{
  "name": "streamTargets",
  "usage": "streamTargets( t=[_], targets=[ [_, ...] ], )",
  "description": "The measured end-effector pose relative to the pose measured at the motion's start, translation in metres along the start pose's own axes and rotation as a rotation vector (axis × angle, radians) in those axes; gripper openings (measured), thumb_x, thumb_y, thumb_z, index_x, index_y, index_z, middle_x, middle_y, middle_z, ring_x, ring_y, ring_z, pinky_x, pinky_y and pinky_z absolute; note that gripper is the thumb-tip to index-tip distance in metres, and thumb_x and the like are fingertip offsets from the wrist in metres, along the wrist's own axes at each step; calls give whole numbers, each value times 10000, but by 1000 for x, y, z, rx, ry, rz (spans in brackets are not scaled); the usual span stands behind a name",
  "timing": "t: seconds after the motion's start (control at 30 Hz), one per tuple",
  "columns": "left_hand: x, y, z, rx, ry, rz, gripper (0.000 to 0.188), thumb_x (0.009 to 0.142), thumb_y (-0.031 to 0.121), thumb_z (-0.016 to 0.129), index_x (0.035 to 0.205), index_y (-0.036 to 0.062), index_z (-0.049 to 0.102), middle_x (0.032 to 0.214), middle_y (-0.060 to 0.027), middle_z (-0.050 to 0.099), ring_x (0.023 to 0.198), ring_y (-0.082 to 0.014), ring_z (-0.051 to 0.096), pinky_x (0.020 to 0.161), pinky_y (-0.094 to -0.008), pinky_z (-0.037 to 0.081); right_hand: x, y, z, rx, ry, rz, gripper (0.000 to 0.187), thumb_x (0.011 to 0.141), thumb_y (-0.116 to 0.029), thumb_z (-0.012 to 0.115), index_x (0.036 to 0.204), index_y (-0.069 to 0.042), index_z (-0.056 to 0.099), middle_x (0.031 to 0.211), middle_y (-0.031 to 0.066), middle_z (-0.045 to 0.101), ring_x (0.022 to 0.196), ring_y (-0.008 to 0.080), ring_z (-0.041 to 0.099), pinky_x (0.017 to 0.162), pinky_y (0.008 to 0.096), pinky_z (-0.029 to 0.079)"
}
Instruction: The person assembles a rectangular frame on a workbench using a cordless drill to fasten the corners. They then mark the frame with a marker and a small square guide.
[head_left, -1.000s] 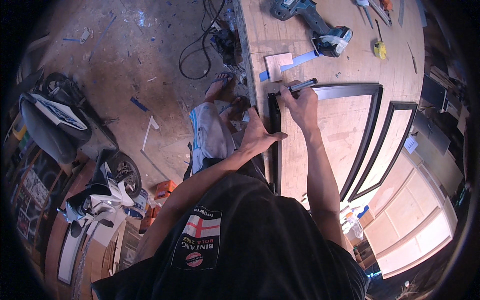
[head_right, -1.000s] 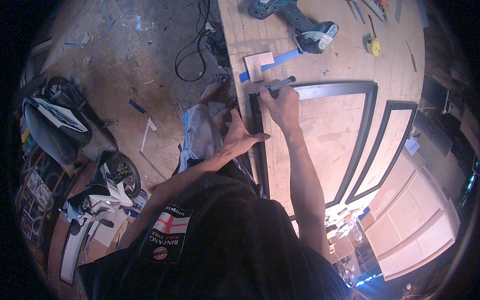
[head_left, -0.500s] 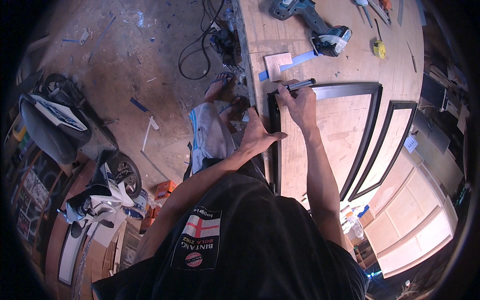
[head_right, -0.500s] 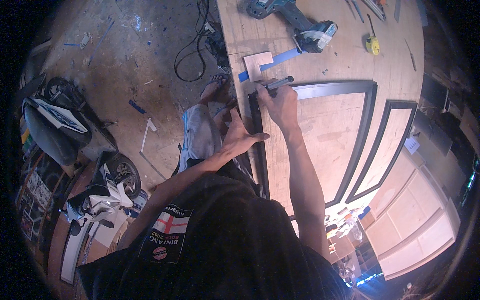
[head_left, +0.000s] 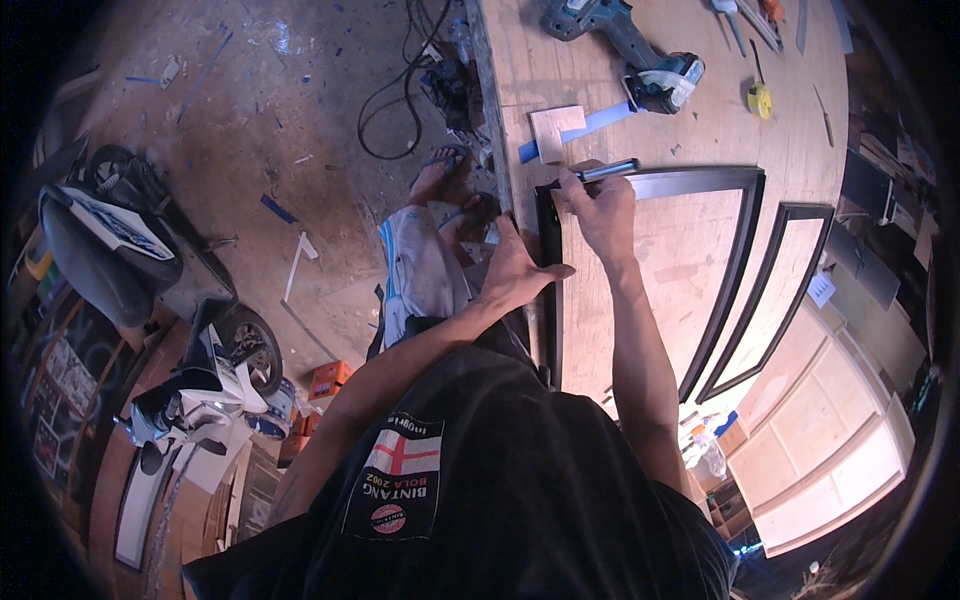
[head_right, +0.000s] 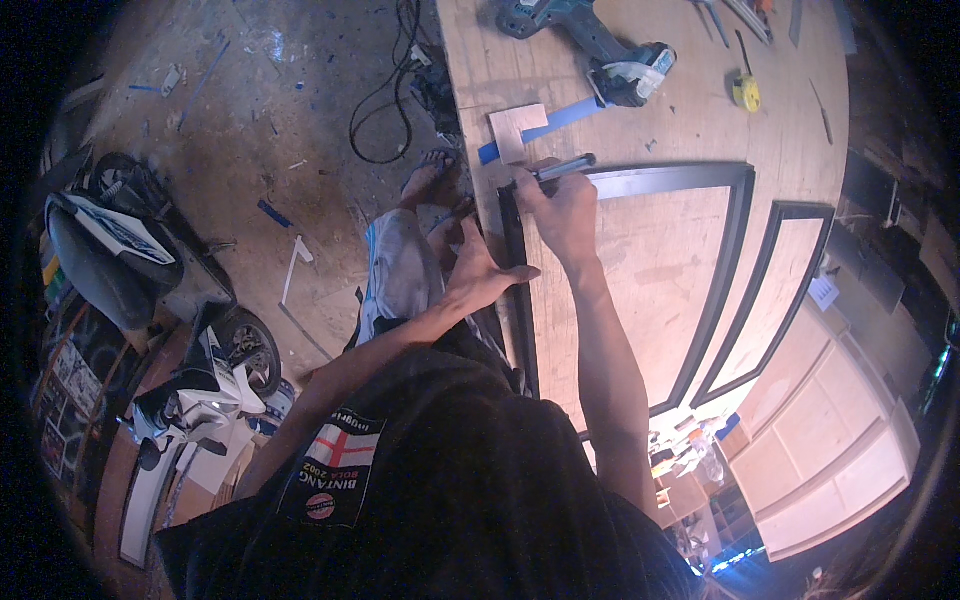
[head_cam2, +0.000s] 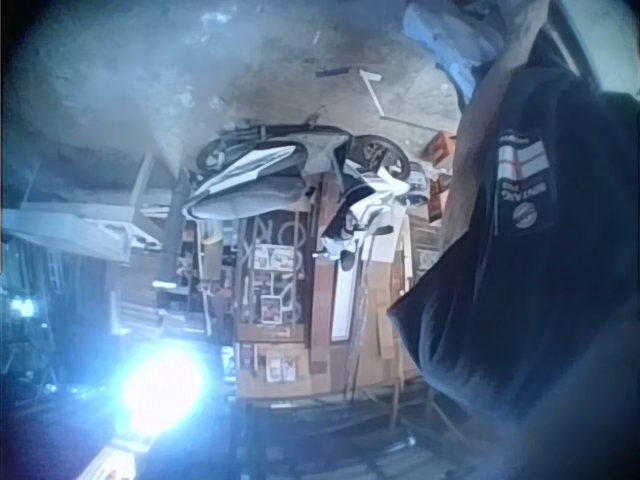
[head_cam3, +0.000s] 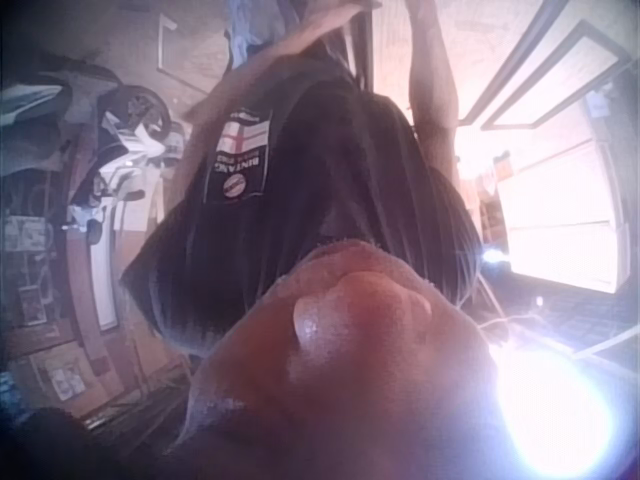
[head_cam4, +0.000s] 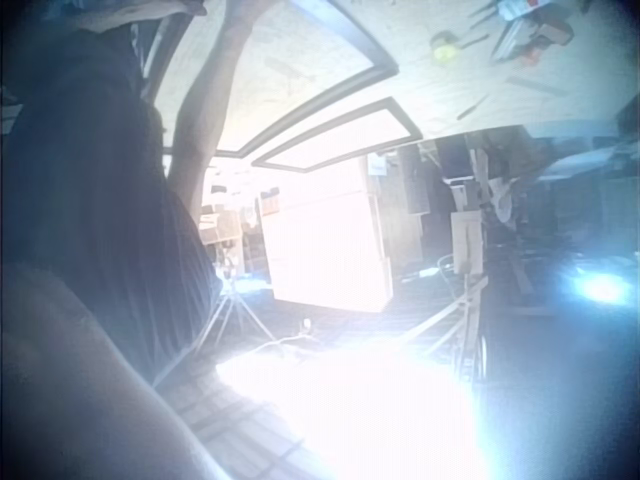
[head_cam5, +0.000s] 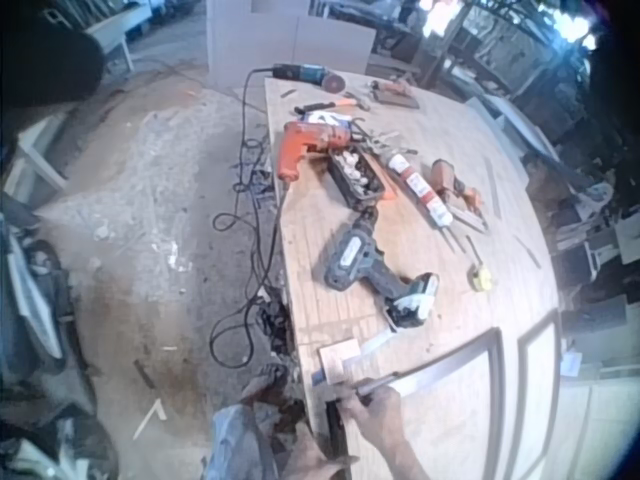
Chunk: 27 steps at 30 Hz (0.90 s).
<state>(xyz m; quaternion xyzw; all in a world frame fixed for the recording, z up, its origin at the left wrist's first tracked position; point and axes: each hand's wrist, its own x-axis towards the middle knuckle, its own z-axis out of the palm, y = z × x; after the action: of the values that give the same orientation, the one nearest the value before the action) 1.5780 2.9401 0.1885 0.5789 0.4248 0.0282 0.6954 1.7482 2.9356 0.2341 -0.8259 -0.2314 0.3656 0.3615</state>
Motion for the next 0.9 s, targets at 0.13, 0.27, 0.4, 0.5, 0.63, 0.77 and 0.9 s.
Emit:
streamTargets(
  t=[0.13,0.27,0.4,0.5,0.63,0.77,0.9],
  targets=[
    [0,0,-1,7,-21,-27,1125,661,354,1001,1346,-119,244,1307,-319,533,1258,-417,581,1064,-432,465,0,10,8,-142,-32,-30,238,988,-203,709,946,31,722,659,38,660,585,89,595,552,278,480],
    [0,2,-1,8,-42,-70,1130,667,358,998,1350,-118,234,1307,-319,536,1260,-417,583,1062,-432,469,0,10,10,-172,-9,-90,228,989,-194,702,941,28,722,654,37,653,580,86,593,544,280,475],
    [0,3,-1,32,-40,-79,1137,670,365,996,1355,-117,227,1305,-319,542,1259,-424,585,1068,-431,470,1,8,9,-177,-14,-106,224,989,-195,701,949,24,727,651,39,650,580,85,595,542,281,476],
    [0,5,-1,38,-33,-71,1144,671,369,995,1362,-117,222,1307,-321,544,1255,-429,588,1071,-432,470,1,9,11,-160,-10,-113,226,990,-196,700,959,25,730,653,45,654,580,87,598,544,280,477],
    [1,2,-1,27,-44,-80,1161,665,366,997,1370,-122,216,1306,-328,544,1258,-430,589,1071,-435,470,1,8,9,-185,-24,-94,227,992,-196,692,964,25,733,652,45,653,581,89,599,546,278,478],
    [1,-2,1,39,-33,-59,1165,659,368,999,1370,-127,221,1306,-333,544,1259,-430,589,1070,-436,471,1,7,6,-188,-44,-60,224,990,-193,688,956,25,733,648,46,650,582,90,598,548,277,476],
    [2,-4,2,23,-34,-68,1156,657,371,999,1362,-127,231,1301,-328,546,1253,-428,591,1074,-435,470,2,10,7,-176,-27,-86,224,987,-189,688,936,25,728,643,46,647,581,89,596,547,281,472]
  ],
)
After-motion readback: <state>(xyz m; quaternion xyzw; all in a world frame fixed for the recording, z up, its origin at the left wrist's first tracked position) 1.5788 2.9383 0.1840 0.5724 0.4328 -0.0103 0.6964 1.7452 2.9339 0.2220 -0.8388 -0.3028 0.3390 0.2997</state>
